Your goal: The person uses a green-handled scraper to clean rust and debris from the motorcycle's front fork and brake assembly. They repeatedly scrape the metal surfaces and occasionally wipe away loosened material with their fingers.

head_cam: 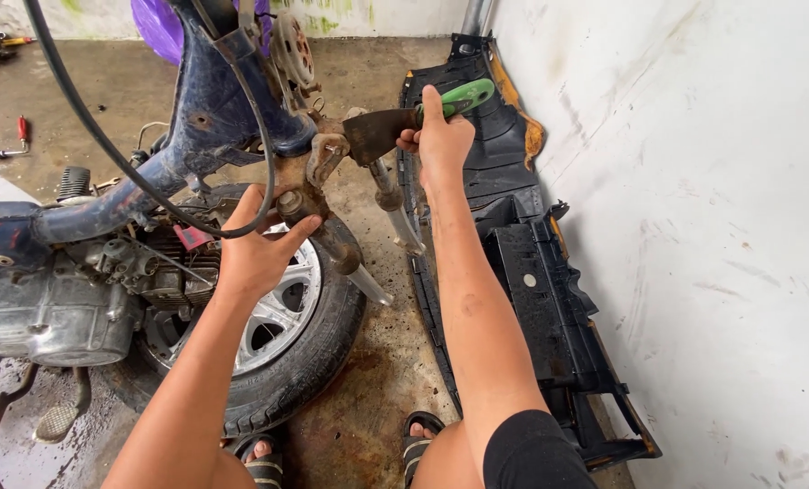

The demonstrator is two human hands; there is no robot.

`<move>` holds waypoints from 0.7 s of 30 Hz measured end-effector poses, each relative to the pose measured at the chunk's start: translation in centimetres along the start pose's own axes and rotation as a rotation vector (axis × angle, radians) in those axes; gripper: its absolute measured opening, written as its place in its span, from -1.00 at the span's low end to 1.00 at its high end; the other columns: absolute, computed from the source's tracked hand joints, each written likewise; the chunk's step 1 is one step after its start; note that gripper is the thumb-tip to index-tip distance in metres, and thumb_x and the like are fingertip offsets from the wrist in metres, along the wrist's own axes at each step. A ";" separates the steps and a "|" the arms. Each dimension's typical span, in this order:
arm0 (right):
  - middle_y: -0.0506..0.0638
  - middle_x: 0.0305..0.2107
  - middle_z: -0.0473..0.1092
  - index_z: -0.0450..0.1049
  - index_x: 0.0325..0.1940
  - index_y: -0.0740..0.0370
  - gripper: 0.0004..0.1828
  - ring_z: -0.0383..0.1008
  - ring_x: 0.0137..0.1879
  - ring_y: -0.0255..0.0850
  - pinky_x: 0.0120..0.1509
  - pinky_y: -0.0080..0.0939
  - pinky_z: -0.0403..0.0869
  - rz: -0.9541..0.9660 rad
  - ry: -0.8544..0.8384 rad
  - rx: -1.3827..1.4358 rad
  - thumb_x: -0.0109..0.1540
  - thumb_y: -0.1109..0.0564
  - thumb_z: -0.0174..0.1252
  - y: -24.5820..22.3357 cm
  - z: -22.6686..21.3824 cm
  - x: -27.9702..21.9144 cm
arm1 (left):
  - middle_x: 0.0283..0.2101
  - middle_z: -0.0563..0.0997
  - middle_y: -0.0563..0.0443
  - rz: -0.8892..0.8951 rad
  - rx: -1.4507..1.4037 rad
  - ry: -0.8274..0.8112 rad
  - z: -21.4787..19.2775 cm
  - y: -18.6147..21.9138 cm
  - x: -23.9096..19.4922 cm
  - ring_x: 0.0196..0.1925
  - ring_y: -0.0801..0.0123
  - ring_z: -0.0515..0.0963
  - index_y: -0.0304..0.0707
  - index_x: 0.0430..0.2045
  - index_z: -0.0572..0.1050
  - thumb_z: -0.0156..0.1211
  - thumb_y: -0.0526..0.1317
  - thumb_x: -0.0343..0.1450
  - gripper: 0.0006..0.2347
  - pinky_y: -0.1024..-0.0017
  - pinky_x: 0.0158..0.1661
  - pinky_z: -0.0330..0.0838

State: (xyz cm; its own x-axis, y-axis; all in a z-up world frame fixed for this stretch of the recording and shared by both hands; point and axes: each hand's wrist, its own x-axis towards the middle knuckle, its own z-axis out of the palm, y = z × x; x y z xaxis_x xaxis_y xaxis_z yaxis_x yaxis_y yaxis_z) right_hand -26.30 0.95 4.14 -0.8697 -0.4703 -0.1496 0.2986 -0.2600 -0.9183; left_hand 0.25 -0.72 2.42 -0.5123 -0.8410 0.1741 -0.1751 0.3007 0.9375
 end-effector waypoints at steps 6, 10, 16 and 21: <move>0.09 -0.58 0.31 0.22 0.16 0.72 -0.26 0.60 -0.46 -0.02 -0.26 0.14 0.79 0.052 -0.046 0.103 0.29 -0.08 0.24 8.3 -1.2 5.5 | 0.15 0.47 -0.53 0.114 -0.031 -0.011 0.1 -0.9 0.1 0.25 -0.56 0.45 -0.40 0.21 0.37 0.39 -0.29 0.50 -0.58 -0.29 0.03 0.65; 0.07 -0.55 0.27 0.21 0.19 0.74 -0.28 0.59 -0.41 -0.08 -0.21 0.05 0.80 0.034 -0.067 0.081 0.34 -0.07 0.18 6.2 -1.0 4.0 | 0.15 0.48 -0.51 0.105 -0.045 -0.005 0.1 -1.0 0.2 0.25 -0.52 0.46 -0.39 0.20 0.38 0.41 -0.28 0.48 -0.57 -0.25 0.03 0.66; 0.10 -0.56 0.27 0.21 0.21 0.71 -0.27 0.59 -0.44 -0.08 -0.18 0.02 0.81 0.051 -0.022 0.124 0.33 -0.08 0.17 5.7 -0.9 4.0 | 0.15 0.51 -0.47 0.102 -0.049 0.002 0.2 -1.8 0.6 0.23 -0.44 0.51 -0.35 0.19 0.42 0.45 -0.29 0.46 -0.57 -0.16 0.02 0.68; 0.08 -0.54 0.24 0.26 -0.01 0.64 -0.42 0.56 -0.46 -0.12 -0.21 0.00 0.79 0.139 0.064 0.245 0.32 -0.04 0.20 8.4 -1.2 5.1 | 0.10 0.52 -0.51 0.117 -0.051 0.007 0.2 -2.6 1.0 0.20 -0.46 0.53 -0.42 0.15 0.41 0.47 -0.31 0.46 -0.58 -0.17 -0.01 0.68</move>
